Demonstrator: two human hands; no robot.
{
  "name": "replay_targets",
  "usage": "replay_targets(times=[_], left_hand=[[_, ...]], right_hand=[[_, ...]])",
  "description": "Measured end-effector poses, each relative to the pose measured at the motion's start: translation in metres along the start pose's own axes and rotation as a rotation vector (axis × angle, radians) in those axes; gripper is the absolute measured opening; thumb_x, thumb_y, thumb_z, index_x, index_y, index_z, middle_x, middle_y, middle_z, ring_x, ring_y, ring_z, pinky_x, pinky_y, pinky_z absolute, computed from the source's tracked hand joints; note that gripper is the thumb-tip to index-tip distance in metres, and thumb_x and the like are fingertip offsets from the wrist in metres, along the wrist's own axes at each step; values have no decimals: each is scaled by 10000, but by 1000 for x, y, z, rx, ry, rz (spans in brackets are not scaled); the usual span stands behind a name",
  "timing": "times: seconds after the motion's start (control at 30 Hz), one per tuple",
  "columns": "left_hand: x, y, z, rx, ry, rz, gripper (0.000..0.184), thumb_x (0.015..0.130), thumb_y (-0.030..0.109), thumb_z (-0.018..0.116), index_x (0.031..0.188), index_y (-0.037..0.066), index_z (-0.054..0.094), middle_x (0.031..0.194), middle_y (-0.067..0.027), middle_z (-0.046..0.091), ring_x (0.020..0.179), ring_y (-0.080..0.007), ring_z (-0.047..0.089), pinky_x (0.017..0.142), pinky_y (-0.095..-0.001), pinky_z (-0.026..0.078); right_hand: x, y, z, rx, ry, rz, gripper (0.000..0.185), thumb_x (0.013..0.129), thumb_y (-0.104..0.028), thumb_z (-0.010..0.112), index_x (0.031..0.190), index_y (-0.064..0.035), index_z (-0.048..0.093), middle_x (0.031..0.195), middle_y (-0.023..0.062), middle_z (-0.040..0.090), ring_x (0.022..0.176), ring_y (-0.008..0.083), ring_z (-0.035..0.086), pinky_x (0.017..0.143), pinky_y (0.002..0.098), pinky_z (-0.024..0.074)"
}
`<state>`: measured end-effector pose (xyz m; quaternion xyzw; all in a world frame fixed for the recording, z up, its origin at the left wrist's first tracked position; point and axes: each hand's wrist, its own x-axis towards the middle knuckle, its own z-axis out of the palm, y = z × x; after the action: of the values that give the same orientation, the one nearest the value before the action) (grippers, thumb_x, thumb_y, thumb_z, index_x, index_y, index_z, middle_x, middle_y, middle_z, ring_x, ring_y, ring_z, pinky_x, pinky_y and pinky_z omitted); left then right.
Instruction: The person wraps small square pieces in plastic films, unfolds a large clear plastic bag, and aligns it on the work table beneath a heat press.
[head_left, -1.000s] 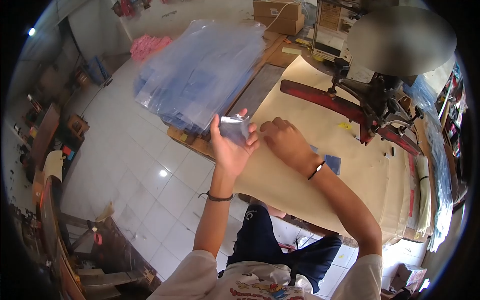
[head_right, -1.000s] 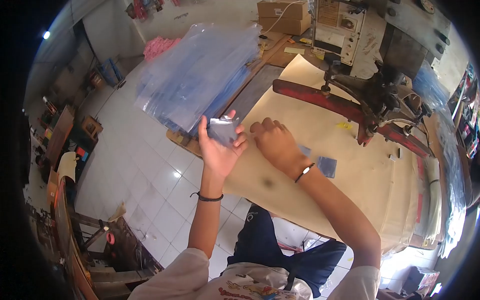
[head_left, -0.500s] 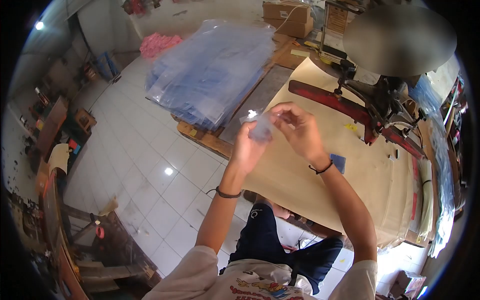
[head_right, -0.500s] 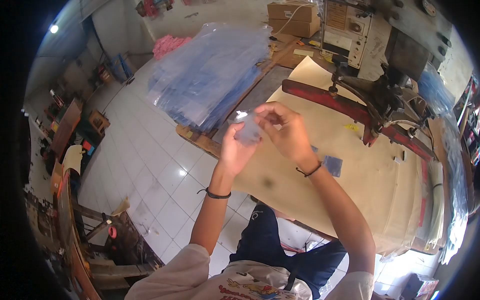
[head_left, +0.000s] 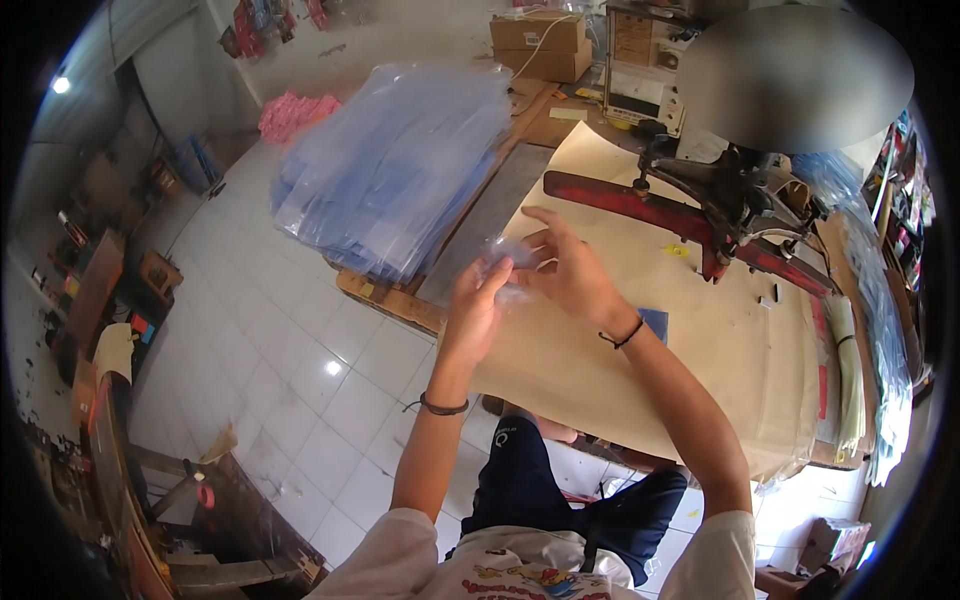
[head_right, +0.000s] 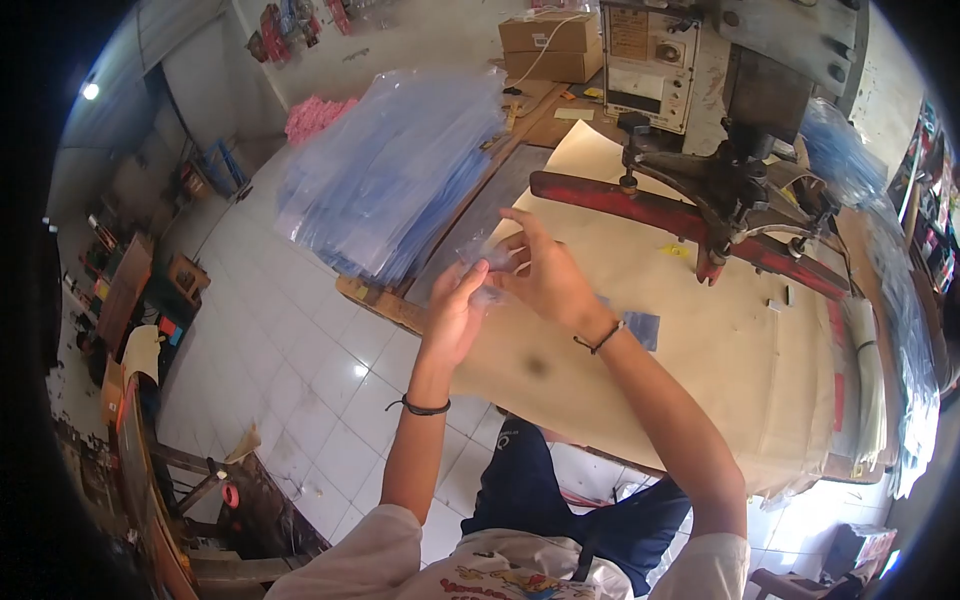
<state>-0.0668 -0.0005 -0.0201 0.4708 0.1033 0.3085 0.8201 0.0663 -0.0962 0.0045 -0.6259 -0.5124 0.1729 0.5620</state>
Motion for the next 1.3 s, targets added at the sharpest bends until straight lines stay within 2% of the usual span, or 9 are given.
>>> replay_targets(times=[0.07, 0.3, 0.47, 0.63, 0.73, 0.77, 1.0, 1.1, 1.3], left_hand=[[1, -6, -6, 63, 27, 52, 323, 1031, 188, 598, 1300, 11, 575, 1152, -72, 661, 1013, -152, 636, 860, -323, 526], [18, 8, -4, 388, 15, 141, 283, 1028, 226, 631, 1252, 56, 600, 1031, -12, 673, 881, -92, 623, 750, -272, 513], [97, 41, 19, 799, 55, 715, 245, 994, 166, 660, 1096, -56, 652, 915, -122, 697, 794, -167, 647, 712, -314, 515], [121, 46, 52, 926, 28, 727, 210, 943, 123, 693, 1032, -65, 660, 872, -167, 695, 768, -205, 657, 712, -301, 516], [120, 25, 47, 979, -262, 908, 184, 922, 114, 704, 961, -60, 657, 822, -127, 685, 727, -161, 631, 666, -291, 509], [112, 20, 46, 823, -251, 718, 177, 901, 111, 720, 914, -53, 658, 815, -74, 678, 714, -90, 595, 615, -266, 487], [109, 25, 39, 764, -471, 183, 237, 896, 147, 727, 1061, -23, 706, 888, 13, 686, 713, -24, 574, 572, -208, 469], [113, 29, 32, 665, -830, -182, 319, 895, 202, 736, 1135, -6, 709, 906, 22, 689, 694, -26, 573, 575, -211, 483], [113, 0, 43, 820, -991, -144, 317, 913, 288, 740, 1060, 8, 725, 858, 26, 658, 701, -50, 498, 591, -249, 412]], right_hand=[[6, 7, -11, -53, -190, 130, 457, 883, -177, 793, 1270, -20, 609, 873, 102, 710, 676, 189, 650, 646, 303, 541], [-21, -9, -18, -177, 51, 6, 228, 927, -149, 729, 1099, -7, 681, 834, 105, 711, 693, 192, 674, 648, 316, 537], [-58, -22, -59, -534, -24, -395, 192, 869, -135, 735, 1025, -33, 692, 906, 106, 714, 820, 320, 667, 769, 407, 553], [-58, 2, -100, -695, -167, -262, 457, 842, -275, 747, 1198, -3, 654, 1113, 157, 663, 1059, 333, 616, 980, 431, 478], [-68, -10, -102, -762, -270, -177, 647, 808, -407, 772, 1282, 0, 603, 1192, 154, 631, 1138, 330, 584, 1019, 437, 443], [-68, -9, -97, -793, -265, -179, 739, 766, -490, 791, 1295, -16, 589, 1191, 143, 614, 1169, 320, 565, 1026, 440, 428], [-64, -4, -88, -776, -281, -70, 595, 770, -355, 813, 1247, -59, 617, 1178, 140, 623, 1144, 337, 579, 1016, 447, 441], [-64, -10, -90, -758, -292, -59, 526, 781, -340, 810, 1187, -47, 646, 1143, 140, 630, 1121, 344, 582, 984, 441, 458], [-85, -24, -122, -690, -141, -75, 508, 801, -264, 822, 1210, -8, 664, 1209, 170, 655, 1155, 369, 595, 1012, 425, 468]])
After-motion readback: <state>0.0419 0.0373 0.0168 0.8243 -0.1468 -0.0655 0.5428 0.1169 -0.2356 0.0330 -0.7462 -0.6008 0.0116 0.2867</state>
